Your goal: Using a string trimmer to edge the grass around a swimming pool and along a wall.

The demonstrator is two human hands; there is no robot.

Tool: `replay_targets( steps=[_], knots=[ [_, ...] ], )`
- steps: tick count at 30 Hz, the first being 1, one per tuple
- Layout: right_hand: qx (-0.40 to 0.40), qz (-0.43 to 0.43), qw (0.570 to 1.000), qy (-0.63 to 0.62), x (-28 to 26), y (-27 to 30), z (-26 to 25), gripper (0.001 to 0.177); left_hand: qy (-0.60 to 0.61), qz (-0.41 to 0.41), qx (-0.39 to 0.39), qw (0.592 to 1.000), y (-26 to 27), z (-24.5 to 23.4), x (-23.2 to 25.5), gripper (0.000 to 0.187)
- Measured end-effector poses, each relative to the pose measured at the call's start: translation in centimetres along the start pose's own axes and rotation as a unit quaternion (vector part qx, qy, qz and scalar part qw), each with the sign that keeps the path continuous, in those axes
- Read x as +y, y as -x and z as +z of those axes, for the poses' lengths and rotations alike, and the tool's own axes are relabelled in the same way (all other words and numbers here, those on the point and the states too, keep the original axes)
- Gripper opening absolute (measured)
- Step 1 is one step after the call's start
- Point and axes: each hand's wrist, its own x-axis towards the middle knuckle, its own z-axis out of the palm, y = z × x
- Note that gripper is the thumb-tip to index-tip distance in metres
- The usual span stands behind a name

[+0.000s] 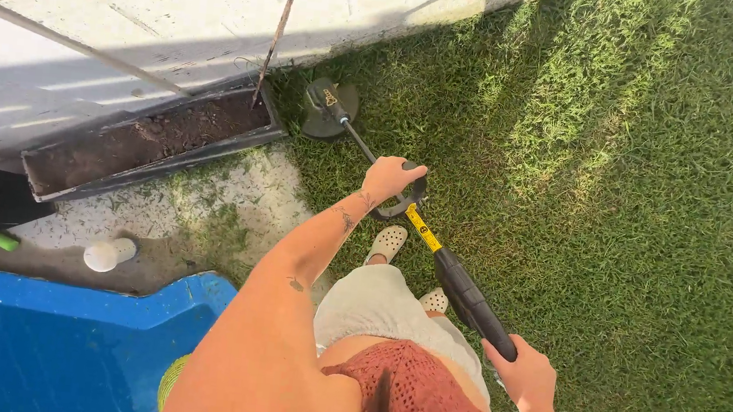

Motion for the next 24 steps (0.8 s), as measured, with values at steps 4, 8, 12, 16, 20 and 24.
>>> replay_targets(
  steps=[4,8,12,16,20,24],
  knots=[
    [0.010,-0.016,1.000,-0.024,-2.3,0.4,-0.3,0.046,0.015,-0.011,0.008,1.000,-0.7,-1.8,0.1,0.042],
    [0.024,0.008,0.996,-0.084,-3.6,1.3,-0.6,0.045,-0.024,0.037,-0.013,0.999,-3.8,-1.3,2.1,0.046],
    [0.038,0.030,0.988,-0.148,-3.7,1.5,-1.3,0.040,-0.065,0.050,-0.051,0.995,-7.0,0.7,5.5,0.050],
    [0.040,0.027,0.974,-0.221,-2.3,0.4,-0.7,0.041,-0.105,0.046,-0.077,0.990,-9.3,2.8,8.6,0.066],
    [0.039,0.038,0.979,-0.198,0.2,-1.3,0.6,0.046,-0.110,0.058,-0.080,0.989,-9.2,3.7,8.8,0.067],
    [0.013,0.023,0.978,-0.208,-0.1,-0.9,1.4,0.045,-0.108,0.030,-0.068,0.991,-7.8,3.1,6.0,0.062]
  ],
)
